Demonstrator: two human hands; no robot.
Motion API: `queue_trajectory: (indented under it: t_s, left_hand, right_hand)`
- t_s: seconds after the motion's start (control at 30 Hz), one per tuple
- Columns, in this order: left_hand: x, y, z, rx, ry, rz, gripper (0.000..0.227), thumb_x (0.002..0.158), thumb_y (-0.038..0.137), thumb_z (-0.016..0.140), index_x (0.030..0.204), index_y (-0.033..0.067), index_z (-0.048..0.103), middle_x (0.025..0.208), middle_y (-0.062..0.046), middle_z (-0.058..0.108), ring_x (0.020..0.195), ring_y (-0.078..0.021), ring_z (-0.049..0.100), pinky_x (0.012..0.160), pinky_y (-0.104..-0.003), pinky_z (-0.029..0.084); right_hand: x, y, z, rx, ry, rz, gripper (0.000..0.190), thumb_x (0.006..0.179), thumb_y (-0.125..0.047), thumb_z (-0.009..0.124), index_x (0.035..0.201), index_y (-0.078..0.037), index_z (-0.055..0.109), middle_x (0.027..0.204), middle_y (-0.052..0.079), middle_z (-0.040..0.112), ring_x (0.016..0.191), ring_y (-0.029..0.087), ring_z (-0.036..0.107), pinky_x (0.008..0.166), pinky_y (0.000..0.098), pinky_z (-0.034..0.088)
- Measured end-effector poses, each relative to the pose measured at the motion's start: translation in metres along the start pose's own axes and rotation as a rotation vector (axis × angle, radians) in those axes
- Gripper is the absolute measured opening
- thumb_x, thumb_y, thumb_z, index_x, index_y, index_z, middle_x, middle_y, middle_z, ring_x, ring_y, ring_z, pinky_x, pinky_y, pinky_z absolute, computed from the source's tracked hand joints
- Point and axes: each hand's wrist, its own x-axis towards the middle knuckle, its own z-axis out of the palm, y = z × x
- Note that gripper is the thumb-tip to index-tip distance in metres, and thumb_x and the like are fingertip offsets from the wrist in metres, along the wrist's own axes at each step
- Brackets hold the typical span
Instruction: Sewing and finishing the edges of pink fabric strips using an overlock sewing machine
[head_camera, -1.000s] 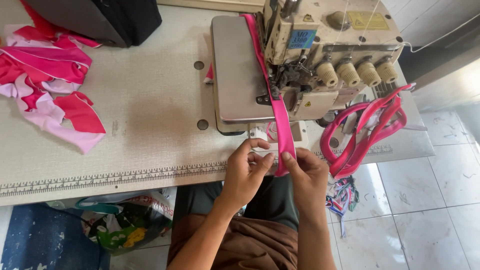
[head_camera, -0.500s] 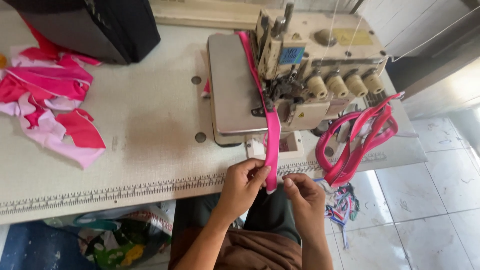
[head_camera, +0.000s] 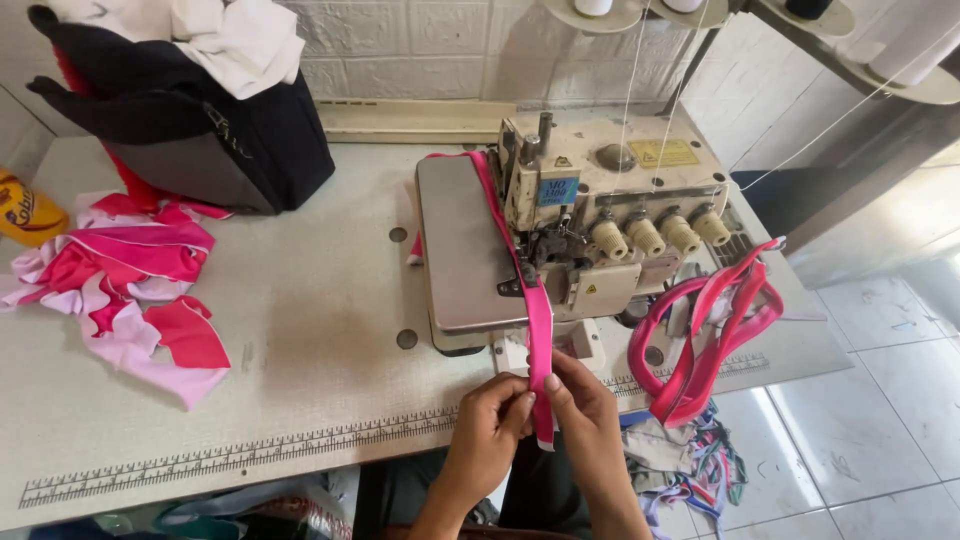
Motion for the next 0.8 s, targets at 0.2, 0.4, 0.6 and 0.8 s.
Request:
queue_trajectory:
  t_s: [0.2,0.4,0.6,0.8]
  left_hand:
    - [-0.002,0.003,0.000,0.000,0.012,-0.016,0.017,0.101,0.012,0.058,0.094,0.0056,0.072,0.071,-0.003,0.066,0.064,-0.0129,0.062,0.060,-0.028,0.054]
    - [-0.003,0.004,-0.002,0.052,-0.016,0.056,0.015,0.093,0.021,0.072,0.096,0.0077,0.078,0.084,-0.003,0.078,0.071,-0.0120,0.069,0.064,-0.027,0.056]
    - [-0.006,0.004,-0.004,-0.054,-0.081,-0.052,0.016,0.092,0.024,0.074,0.092,0.0086,0.077,0.079,-0.002,0.075,0.064,-0.0089,0.061,0.059,-0.025,0.049]
    - [-0.001,-0.015,0.002,0.189,0.044,0.185,0.020,0.089,0.027,0.067,0.103,0.0151,0.073,0.090,-0.002,0.078,0.078,-0.0175,0.075,0.072,-0.030,0.058]
  right_hand:
    - [0.003,0.019,-0.003,0.010,0.010,-0.089,0.016,0.093,-0.014,0.072,0.093,0.000,0.079,0.078,0.005,0.075,0.070,0.013,0.065,0.065,0.0265,0.054]
    - [0.003,0.033,-0.017,0.114,0.025,-0.058,0.016,0.093,-0.013,0.072,0.089,0.002,0.077,0.078,0.007,0.072,0.071,0.015,0.064,0.060,0.0304,0.054]
    - [-0.006,0.002,-0.027,0.007,-0.019,-0.084,0.017,0.094,-0.013,0.072,0.082,-0.002,0.074,0.071,0.004,0.064,0.063,0.014,0.057,0.055,0.0285,0.048]
    - [0.035,0.055,-0.026,0.012,0.024,-0.158,0.018,0.094,-0.009,0.071,0.076,-0.008,0.069,0.067,-0.002,0.062,0.065,0.007,0.053,0.064,0.0239,0.043]
